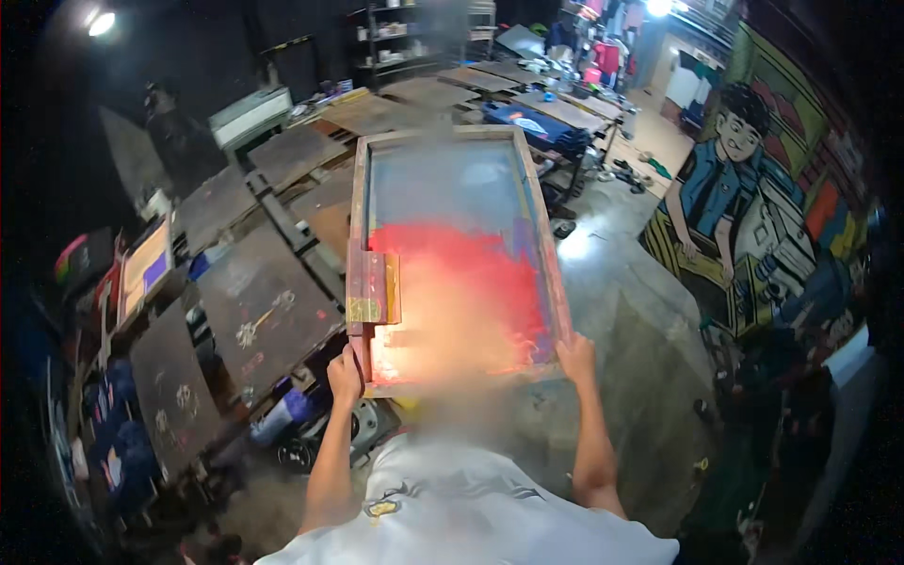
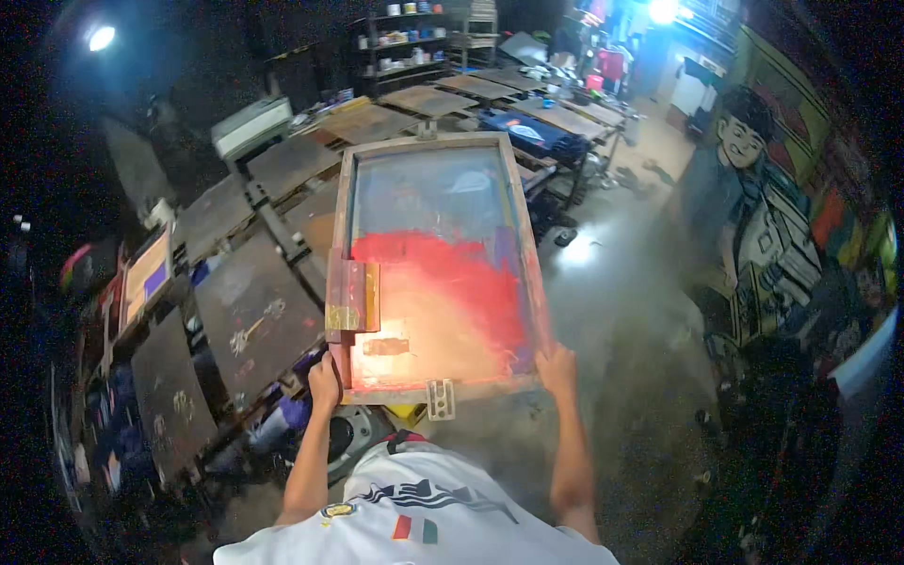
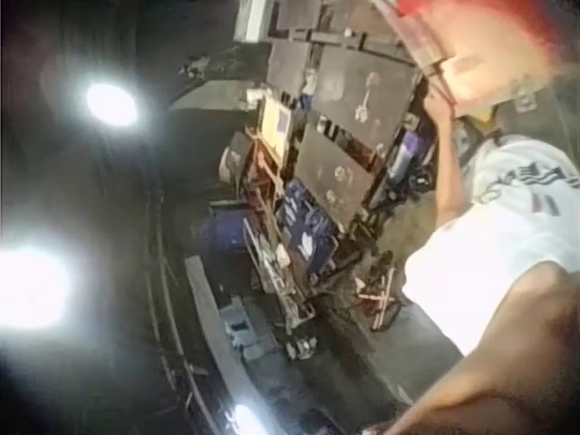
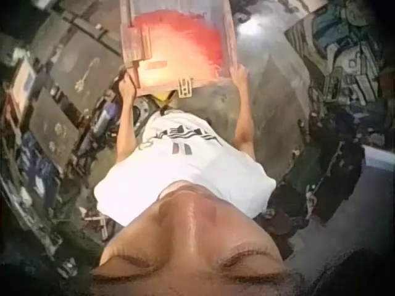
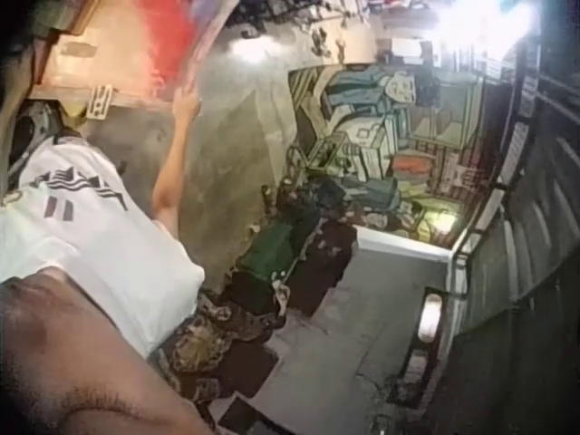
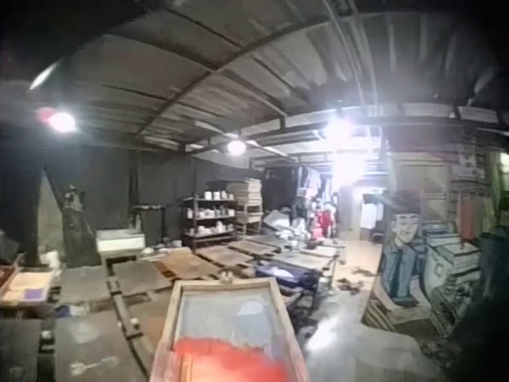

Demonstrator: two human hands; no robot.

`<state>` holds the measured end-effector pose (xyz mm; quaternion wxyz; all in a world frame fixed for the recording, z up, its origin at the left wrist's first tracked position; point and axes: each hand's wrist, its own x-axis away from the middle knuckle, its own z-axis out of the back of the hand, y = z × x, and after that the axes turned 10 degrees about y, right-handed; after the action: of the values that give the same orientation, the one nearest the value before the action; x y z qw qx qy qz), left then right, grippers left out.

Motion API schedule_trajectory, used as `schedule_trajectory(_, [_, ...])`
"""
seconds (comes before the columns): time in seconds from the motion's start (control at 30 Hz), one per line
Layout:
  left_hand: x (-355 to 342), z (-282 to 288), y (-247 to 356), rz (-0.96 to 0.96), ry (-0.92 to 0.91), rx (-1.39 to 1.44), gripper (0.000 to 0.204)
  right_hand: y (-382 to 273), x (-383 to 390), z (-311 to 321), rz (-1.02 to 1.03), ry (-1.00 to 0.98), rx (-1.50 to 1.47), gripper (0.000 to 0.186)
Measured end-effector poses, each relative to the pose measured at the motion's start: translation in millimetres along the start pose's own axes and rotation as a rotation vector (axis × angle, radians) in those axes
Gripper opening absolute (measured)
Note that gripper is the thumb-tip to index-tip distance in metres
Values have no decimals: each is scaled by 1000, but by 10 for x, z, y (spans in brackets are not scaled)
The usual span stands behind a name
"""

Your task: Screen printing a design onto a blue tote bag.

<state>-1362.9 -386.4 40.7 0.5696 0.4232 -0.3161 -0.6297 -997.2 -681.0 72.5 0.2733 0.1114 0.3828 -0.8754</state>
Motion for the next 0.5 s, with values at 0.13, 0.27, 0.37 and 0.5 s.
schedule_trajectory(0.13, [-155, -682, 309, -63, -100, 8, 62, 415, -151, 122, -135, 49, 27, 37])
schedule_trajectory(0.27, [-291, -1386, 572, -114, -157, -22, 61, 790, -394, 166, -185, 26, 56, 40])
schedule_trajectory(0.37, [-508, -1841, 714, -114, -238, -52, 60, 879, -671, 114, -318, 22, 62, 41])
schedule_trajectory(0.5, [-749, -2490, 994, -113, -295, -39, 61, 1184, -1142, -73, -351, 149, 204, 39])
